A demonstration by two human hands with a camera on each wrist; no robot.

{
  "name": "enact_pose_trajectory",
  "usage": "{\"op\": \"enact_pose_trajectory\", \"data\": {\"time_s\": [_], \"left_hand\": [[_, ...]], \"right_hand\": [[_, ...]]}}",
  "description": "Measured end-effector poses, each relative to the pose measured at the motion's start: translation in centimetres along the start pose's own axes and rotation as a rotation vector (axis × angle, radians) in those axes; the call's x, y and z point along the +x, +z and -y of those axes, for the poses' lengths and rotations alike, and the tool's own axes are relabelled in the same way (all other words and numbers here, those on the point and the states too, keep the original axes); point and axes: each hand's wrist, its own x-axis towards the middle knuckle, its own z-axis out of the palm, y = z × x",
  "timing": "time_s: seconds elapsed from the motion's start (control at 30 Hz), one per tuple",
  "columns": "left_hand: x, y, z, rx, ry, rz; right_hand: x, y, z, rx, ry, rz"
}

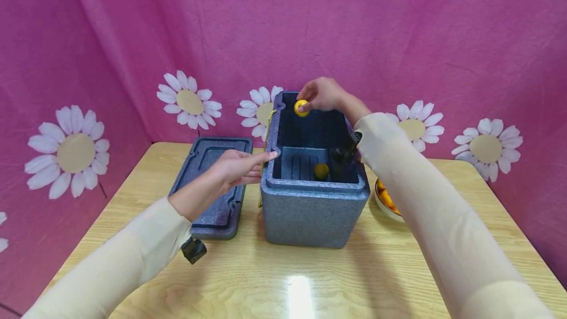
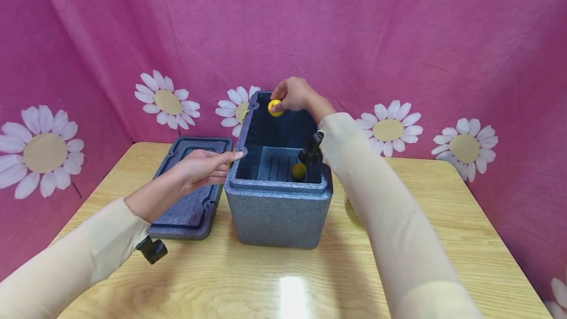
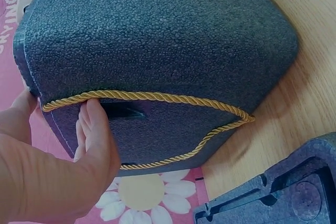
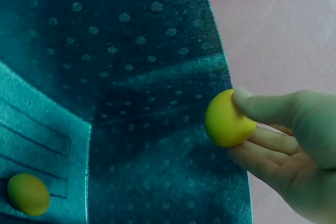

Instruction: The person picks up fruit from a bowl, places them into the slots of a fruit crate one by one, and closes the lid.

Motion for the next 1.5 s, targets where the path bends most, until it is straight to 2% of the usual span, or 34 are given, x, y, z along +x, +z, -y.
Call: {"op": "enact_pose_trajectory", "data": {"time_s": [0.2, 0.33, 0.43, 0.6, 0.77, 1.03, 1.2, 1.33, 1.5], "left_hand": [[0.1, 0.2, 0.1, 0.003, 0.001, 0.010], [0.2, 0.3, 0.2, -0.005, 0.001, 0.002], [0.3, 0.2, 0.4, -0.003, 0.017, 0.000], [0.3, 0.0, 0.6, -0.003, 0.049, 0.015], [0.4, -0.1, 0.9, 0.019, 0.051, 0.007], [0.4, -0.4, 1.1, 0.036, 0.079, -0.003], [0.3, -0.5, 1.1, 0.027, 0.087, -0.001], [0.3, -0.4, 1.2, 0.011, 0.088, 0.005], [0.2, -0.4, 1.2, 0.002, 0.092, 0.009]], "right_hand": [[-0.4, -0.1, -0.4, -0.005, 0.014, -0.006], [-1.2, -1.3, 0.1, 0.043, 0.023, -0.034], [-2.1, -2.7, 0.7, 0.069, -0.006, -0.068], [-4.9, -4.4, 0.9, 0.036, -0.089, -0.118], [-8.4, -4.9, 0.0, -0.021, -0.139, -0.156], [-12.9, -3.3, -3.7, -0.052, -0.156, -0.196], [-14.5, -1.5, -7.2, -0.049, -0.193, -0.206], [-15.7, 0.1, -10.2, -0.024, -0.229, -0.184], [-17.1, 1.6, -12.9, -0.013, -0.142, -0.135]]}}
